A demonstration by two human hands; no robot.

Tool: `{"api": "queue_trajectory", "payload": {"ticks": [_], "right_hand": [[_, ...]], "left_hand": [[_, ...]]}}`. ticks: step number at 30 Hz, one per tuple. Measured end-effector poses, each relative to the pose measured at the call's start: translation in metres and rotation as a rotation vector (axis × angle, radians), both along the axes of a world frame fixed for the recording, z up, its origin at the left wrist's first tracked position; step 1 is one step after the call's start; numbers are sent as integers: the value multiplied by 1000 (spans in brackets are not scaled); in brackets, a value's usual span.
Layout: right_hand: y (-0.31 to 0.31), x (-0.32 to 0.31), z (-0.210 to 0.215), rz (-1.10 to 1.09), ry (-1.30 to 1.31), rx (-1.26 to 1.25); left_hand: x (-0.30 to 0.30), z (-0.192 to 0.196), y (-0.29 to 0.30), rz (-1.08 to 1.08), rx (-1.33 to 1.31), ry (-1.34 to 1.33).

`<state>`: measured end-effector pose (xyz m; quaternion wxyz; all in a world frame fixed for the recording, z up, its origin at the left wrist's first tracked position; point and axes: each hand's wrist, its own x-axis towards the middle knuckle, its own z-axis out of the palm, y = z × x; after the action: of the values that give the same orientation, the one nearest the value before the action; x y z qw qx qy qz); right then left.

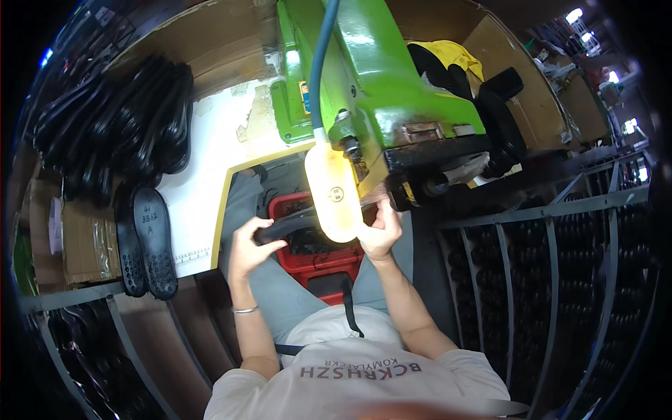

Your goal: Buffing the edges of shoe soles using a stationary finishing machine in a factory.

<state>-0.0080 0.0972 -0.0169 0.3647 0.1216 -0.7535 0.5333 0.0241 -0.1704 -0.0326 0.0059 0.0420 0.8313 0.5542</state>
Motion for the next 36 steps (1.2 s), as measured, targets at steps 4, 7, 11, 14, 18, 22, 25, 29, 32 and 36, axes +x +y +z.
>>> {"api": "queue_trajectory", "payload": {"ticks": [4,7,11,14,18,22,25,29,32,36], "right_hand": [[-3,1,10,-47,110,123],[7,0,8,5,128,162],[24,-6,-40,217,-68,-118],[30,0,-83,420,-428,-522],[42,23,-140,797,-871,-1227],[49,29,-122,683,-848,-1259],[68,24,-82,376,-790,-1052],[110,11,-56,-37,-452,-487],[114,8,-22,-50,-345,-255],[85,12,10,143,-297,-382]], "left_hand": [[-16,44,90,25,-321,345],[-20,20,119,80,-34,479],[-16,-19,133,83,320,255],[-9,-33,144,84,406,181],[-8,-64,172,271,589,214],[-10,-78,170,301,554,256],[-12,-75,162,307,647,247],[-16,-13,141,160,524,344],[-17,25,101,119,-20,496],[-8,25,81,198,664,313]]}}
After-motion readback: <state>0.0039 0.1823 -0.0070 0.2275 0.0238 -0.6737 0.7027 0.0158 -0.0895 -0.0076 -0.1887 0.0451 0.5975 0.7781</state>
